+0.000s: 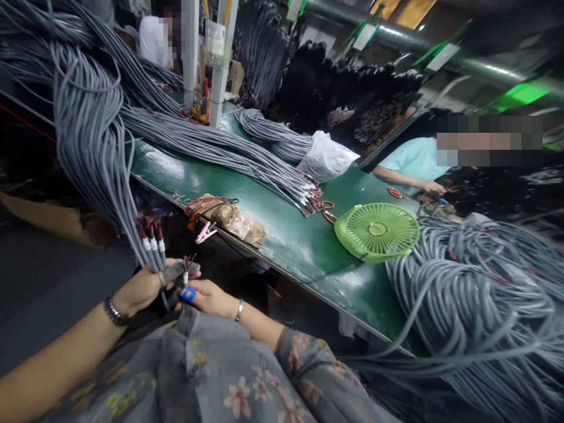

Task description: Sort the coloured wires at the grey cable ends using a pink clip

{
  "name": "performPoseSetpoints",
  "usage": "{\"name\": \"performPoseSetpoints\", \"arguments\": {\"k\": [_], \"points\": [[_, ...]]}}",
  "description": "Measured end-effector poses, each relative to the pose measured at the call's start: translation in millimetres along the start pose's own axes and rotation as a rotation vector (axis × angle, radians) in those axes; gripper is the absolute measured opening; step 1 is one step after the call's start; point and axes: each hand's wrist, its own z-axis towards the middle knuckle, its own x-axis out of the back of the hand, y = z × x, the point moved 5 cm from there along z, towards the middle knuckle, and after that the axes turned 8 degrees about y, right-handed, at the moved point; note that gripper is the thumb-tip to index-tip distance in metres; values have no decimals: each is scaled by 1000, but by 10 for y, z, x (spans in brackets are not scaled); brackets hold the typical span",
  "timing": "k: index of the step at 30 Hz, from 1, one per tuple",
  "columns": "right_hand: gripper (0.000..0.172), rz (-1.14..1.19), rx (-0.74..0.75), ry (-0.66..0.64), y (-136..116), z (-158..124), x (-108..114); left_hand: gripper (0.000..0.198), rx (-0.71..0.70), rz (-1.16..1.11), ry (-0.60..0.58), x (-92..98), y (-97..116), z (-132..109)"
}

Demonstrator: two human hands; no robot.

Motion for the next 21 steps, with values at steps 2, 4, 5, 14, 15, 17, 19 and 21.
{"name": "performPoseSetpoints", "arguments": {"k": [2,4,5,14,15,17,19,21], "points": [[68,2,-10,-50,13,16,-8,63,27,-28,-43,28,-9,21],[66,23,-26,-83,41,43,-11,64,42,-37,-60,76,-19,60],[63,48,-38,-88,60,59,-10,64,51,-39,-67,98,-24,81],[71,270,-175,41,246,144,35,70,15,12,-200,75,-3,205],[68,258,-185,49,249,152,40,69,6,-8,-200,62,-13,216],[63,192,-184,45,241,168,59,68,0,-56,-149,57,-56,241],[68,97,-126,26,217,173,105,62,-3,-75,-60,69,-109,252],[75,-24,-7,32,206,148,191,54,-19,-55,15,78,-140,236]]}}
